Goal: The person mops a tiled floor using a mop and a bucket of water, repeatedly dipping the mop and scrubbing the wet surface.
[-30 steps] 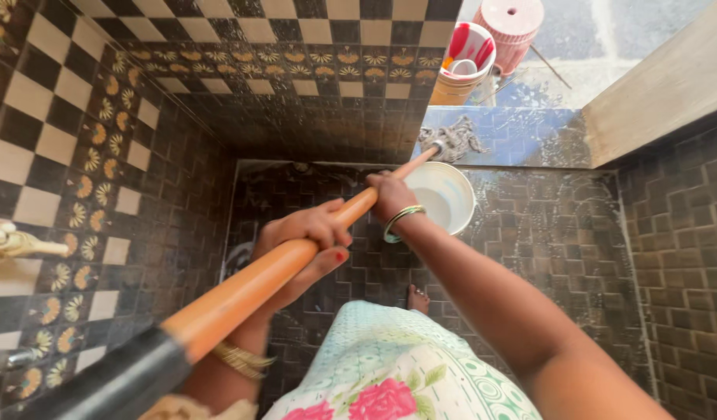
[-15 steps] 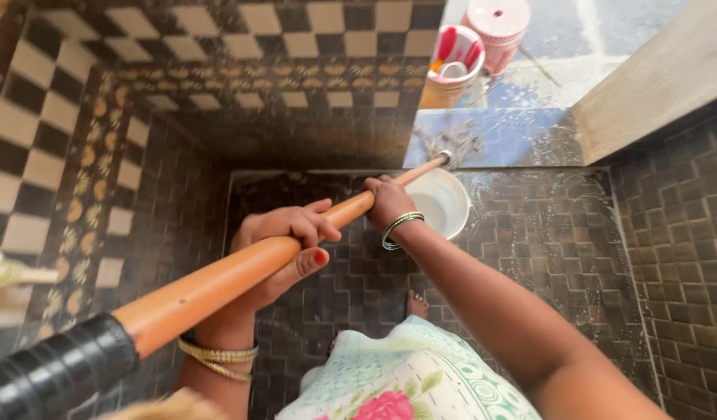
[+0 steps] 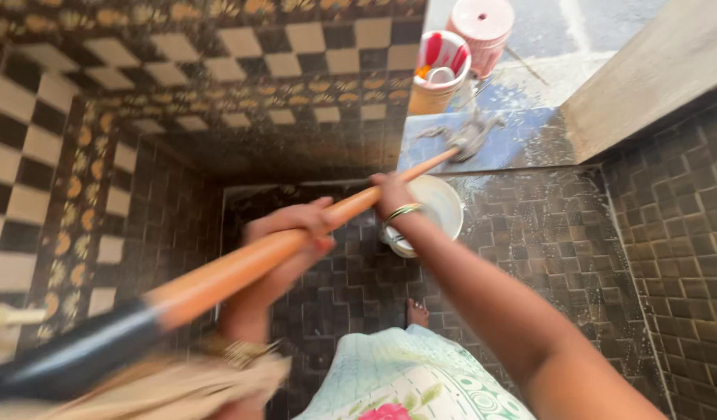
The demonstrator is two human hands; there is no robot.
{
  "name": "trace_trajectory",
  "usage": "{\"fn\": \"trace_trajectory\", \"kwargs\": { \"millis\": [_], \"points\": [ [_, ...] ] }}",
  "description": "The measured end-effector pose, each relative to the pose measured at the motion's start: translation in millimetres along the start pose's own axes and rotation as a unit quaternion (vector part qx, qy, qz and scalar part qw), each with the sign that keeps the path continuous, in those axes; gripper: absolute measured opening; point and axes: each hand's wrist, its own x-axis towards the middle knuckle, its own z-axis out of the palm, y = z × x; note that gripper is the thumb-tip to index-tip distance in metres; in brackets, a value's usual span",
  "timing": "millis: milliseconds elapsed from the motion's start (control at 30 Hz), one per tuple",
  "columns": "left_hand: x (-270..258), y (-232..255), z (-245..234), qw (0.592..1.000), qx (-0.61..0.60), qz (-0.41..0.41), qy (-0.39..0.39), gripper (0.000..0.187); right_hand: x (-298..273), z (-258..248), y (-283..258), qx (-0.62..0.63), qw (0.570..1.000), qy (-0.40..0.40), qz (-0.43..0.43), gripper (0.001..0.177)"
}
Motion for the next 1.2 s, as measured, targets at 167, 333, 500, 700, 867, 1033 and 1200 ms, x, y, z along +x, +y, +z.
{"fn": "trace_trajectory", "kwargs": {
  "millis": [167, 333, 500, 700, 867, 1033, 1200],
  "points": [
    [24, 8, 29, 1.000, -0.016, 0.023, -0.015, 0.018, 2, -43, -4, 0.022, 0.994, -0.107, -0.019, 0.021],
    [27, -53, 81, 0.996, 0.026, 0.073, -0.041, 0.020, 14, -17, 82, -0.028, 0.992, -0.086, 0.091, 0.034],
    [21, -12, 39, 0.995, 0.091, 0.031, 0.030, 0.022, 27, 10, 34, 0.328, 0.912, -0.042, 0.242, 0.027],
    [35, 57, 26, 0.999, -0.005, 0.038, 0.013, 0.018, 4, -44, -54, 0.054, 0.992, -0.102, -0.044, 0.022],
    [60, 28, 38, 0.985, -0.146, 0.072, 0.049, 0.026, 42, -42, -40, 0.048, 0.996, -0.077, 0.003, 0.020],
    [58, 6, 5, 0.995, -0.051, -0.021, 0.087, 0.014, 68, 15, -27, 0.049, 0.997, -0.049, -0.029, 0.026],
    [23, -21, 52, 0.992, -0.004, -0.057, 0.112, 0.013, 32, 27, 31, 0.049, 0.997, -0.039, 0.042, 0.031]
  ]
}}
